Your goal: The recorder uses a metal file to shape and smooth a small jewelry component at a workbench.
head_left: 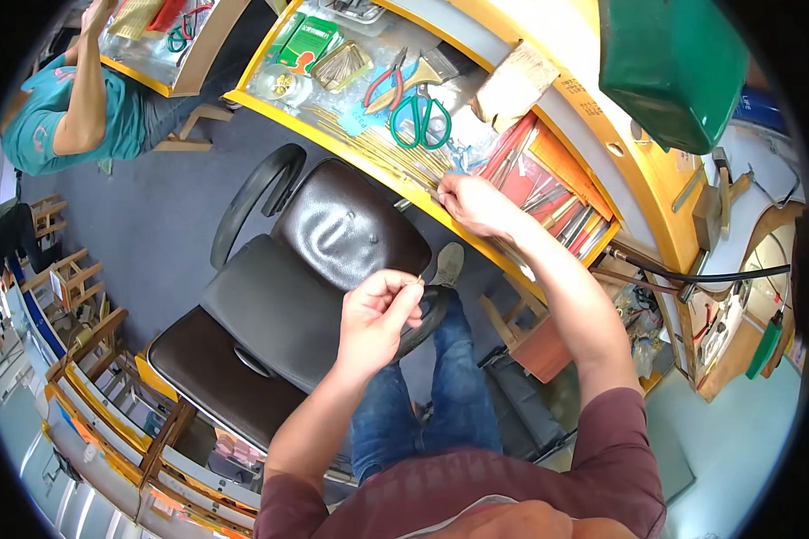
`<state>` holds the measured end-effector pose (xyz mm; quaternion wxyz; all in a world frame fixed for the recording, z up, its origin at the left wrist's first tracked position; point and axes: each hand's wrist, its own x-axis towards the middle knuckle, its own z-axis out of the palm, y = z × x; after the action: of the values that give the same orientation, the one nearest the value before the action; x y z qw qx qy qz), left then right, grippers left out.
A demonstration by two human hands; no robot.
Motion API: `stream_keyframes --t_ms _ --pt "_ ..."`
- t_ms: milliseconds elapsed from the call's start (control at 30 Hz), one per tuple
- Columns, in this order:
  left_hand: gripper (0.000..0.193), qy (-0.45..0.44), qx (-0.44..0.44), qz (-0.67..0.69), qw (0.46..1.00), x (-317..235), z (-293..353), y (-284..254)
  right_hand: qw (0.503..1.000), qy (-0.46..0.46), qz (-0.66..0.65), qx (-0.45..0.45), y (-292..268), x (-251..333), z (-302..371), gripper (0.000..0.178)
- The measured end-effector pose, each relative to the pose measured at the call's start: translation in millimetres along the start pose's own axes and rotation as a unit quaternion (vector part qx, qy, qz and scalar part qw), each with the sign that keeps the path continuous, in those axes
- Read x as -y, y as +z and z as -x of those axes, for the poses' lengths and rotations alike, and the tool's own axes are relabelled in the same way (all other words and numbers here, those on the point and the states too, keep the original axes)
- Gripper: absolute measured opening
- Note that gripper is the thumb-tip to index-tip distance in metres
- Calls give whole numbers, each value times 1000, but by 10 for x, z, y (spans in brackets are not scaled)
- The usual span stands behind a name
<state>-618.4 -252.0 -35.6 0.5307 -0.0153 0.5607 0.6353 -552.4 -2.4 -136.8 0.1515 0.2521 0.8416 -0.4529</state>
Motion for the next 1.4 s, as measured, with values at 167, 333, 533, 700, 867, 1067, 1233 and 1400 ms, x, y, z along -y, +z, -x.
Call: stream_keyframes --t_ms 167,333,533,700,867,1067,1233,1400 --pt "12 46 41 -48 997 -422 -441 388 983 27 -138 -121 -80 -5 175 25" --pt "13 160 85 -51 982 -615 -905 673 874 118 -466 -75 -112 -5 598 31" --pt "16 245 122 -75 959 -630 -1302 772 841 160 -510 -84 -222 11 1127 39" --pt "13 336 105 -134 926 -613 -1483 762 852 157 -452 -211 -121 -5 1450 28" --pt "8 398 98 -162 898 -613 -1537 722 841 -5 -363 -400 -198 352 1523 41" --pt "9 442 74 -226 865 -592 -1491 741 849 -138 -296 -416 -227 285 1447 43" --pt "12 163 163 11 973 -664 -1438 789 879 -96 -285 -371 -298 301 1374 36" --pt "13 127 178 18 976 -645 -1491 743 890 -93 -273 -354 -335 291 1352 34"
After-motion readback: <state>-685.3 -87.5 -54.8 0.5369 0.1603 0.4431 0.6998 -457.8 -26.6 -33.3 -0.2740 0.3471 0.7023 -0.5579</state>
